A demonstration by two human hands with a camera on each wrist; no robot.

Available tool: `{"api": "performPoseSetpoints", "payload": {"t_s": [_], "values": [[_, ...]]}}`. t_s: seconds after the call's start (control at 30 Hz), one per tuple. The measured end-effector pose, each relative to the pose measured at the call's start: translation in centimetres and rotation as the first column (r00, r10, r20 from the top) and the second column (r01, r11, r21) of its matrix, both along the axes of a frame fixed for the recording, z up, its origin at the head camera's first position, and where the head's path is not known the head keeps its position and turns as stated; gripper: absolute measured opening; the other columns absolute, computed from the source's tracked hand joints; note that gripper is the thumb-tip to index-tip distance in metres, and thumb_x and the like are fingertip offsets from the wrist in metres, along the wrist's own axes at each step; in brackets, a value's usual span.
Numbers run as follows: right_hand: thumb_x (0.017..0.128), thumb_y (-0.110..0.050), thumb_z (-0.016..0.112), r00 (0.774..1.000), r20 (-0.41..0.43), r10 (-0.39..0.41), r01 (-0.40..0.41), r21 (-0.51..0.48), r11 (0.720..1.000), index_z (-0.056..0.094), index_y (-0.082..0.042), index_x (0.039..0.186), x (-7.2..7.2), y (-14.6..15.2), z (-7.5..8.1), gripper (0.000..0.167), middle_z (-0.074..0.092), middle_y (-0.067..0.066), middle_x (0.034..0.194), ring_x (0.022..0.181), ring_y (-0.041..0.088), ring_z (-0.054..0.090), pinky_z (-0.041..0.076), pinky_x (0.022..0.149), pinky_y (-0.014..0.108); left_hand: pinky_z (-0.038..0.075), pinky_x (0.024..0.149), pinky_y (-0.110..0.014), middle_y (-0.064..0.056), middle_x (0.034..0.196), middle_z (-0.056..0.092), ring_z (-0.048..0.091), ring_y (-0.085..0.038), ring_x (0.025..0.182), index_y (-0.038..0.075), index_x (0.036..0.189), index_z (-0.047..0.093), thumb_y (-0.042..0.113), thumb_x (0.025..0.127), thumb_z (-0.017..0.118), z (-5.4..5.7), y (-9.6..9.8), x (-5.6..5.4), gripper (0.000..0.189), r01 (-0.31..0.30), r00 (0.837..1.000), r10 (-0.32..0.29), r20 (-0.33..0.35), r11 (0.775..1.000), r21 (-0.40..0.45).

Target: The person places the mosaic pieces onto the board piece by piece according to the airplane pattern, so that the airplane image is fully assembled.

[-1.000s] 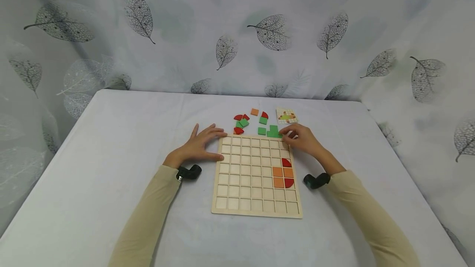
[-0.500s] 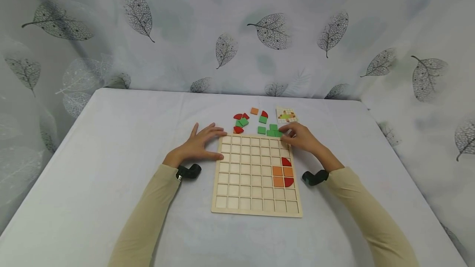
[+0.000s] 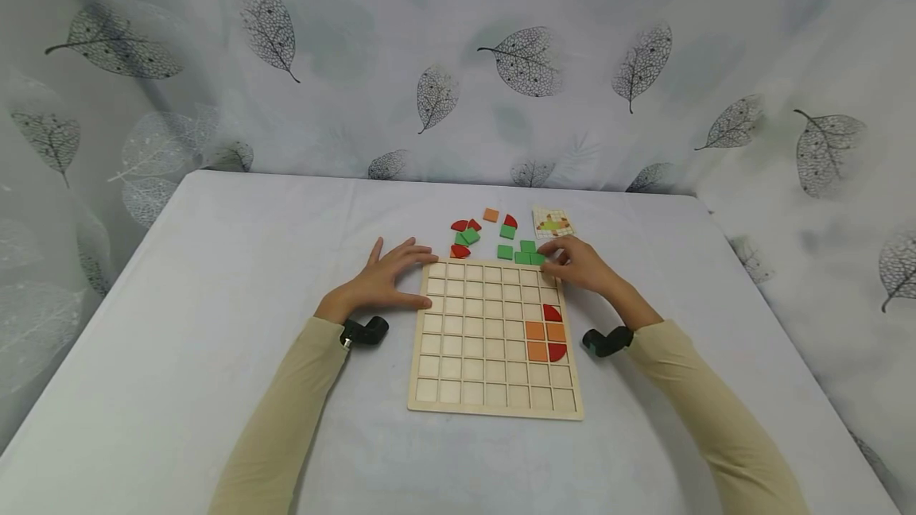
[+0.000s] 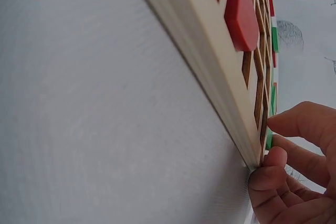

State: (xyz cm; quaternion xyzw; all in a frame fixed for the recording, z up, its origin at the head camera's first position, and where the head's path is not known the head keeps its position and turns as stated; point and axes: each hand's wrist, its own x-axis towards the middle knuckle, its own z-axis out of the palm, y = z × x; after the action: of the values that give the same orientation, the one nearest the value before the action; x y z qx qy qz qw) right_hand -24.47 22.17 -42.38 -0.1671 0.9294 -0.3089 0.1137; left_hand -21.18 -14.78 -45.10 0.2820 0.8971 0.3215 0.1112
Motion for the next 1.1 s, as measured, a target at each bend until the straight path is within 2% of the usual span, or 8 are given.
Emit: {"api": "performPoseSetpoints", "payload": {"t_s": [0.13, 0.33, 0.6, 0.77, 0.97, 1.1], "values": [[0.093, -0.01, 0.063, 1.0, -0.01, -0.011, 0.011, -0.022, 1.0, 0.061, 0.006, 0.119, 0.1, 0.0, -0.1, 0.031, 0.061, 0.024, 0.114, 0.087, 0.028, 0.057, 0.047, 0.064, 0.029, -0.019, 0.116, -0.05, -0.005, 0.154, 0.037, 0.01, -0.024, 0.151, 0.02, 0.145, 0.047, 0.043, 0.08, 0.077, 0.0, 0.0, 0.0, 0.075, 0.005, 1.0, -0.005, 0.002, 1.0, 0.012], [0.097, -0.008, 0.057, 0.997, -0.073, -0.02, 0.016, -0.06, 0.998, 0.06, 0.005, 0.113, 0.2, -0.1, -0.3, 0.022, 0.064, 0.024, 0.107, 0.083, 0.029, 0.06, 0.048, 0.069, 0.032, -0.019, 0.116, -0.05, -0.004, 0.155, 0.036, 0.01, -0.023, 0.151, 0.02, 0.145, 0.046, 0.044, 0.08, 0.076, -0.1, 0.1, 0.0, 0.075, 0.004, 1.0, -0.005, 0.008, 1.0, 0.004], [0.096, -0.005, 0.057, 0.995, -0.094, -0.041, 0.032, -0.093, 0.995, 0.061, 0.006, 0.112, 0.4, -0.1, -0.1, 0.019, 0.065, 0.024, 0.106, 0.081, 0.028, 0.06, 0.048, 0.069, 0.032, -0.018, 0.116, -0.05, -0.005, 0.154, 0.037, 0.01, -0.024, 0.151, 0.02, 0.145, 0.046, 0.045, 0.081, 0.076, -0.2, 0.1, -0.1, 0.075, 0.002, 1.0, -0.002, 0.0, 1.0, -0.001], [0.097, -0.005, 0.056, 0.992, -0.103, -0.072, 0.059, -0.122, 0.991, 0.061, 0.007, 0.112, 0.5, -0.1, -0.2, 0.02, 0.064, 0.025, 0.108, 0.086, 0.031, 0.061, 0.05, 0.072, 0.03, -0.018, 0.116, -0.051, -0.005, 0.154, 0.037, 0.01, -0.024, 0.151, 0.02, 0.145, 0.047, 0.045, 0.08, 0.076, -0.1, 0.0, -0.1, 0.075, 0.001, 1.0, -0.001, -0.003, 1.0, -0.001], [0.098, -0.006, 0.056, 0.991, -0.057, -0.123, 0.111, -0.182, 0.977, 0.06, 0.006, 0.112, 0.8, -0.2, -0.2, 0.02, 0.063, 0.024, 0.11, 0.083, 0.03, 0.062, 0.052, 0.065, 0.02, -0.018, 0.116, -0.05, -0.004, 0.154, 0.038, 0.011, -0.024, 0.15, 0.02, 0.144, 0.047, 0.044, 0.08, 0.077, 0.0, 0.1, 0.0, 0.075, 0.003, 1.0, -0.003, -0.001, 1.0, 0.004], [0.098, -0.007, 0.057, 0.992, -0.032, -0.125, 0.116, -0.208, 0.971, 0.059, 0.006, 0.113, 1.1, -0.3, -0.2, 0.02, 0.063, 0.024, 0.11, 0.081, 0.028, 0.061, 0.051, 0.062, 0.019, -0.018, 0.116, -0.051, -0.004, 0.154, 0.038, 0.011, -0.024, 0.15, 0.02, 0.144, 0.047, 0.044, 0.08, 0.076, 0.0, 0.1, 0.0, 0.074, 0.004, 1.0, -0.004, -0.006, 1.0, 0.003]]}}
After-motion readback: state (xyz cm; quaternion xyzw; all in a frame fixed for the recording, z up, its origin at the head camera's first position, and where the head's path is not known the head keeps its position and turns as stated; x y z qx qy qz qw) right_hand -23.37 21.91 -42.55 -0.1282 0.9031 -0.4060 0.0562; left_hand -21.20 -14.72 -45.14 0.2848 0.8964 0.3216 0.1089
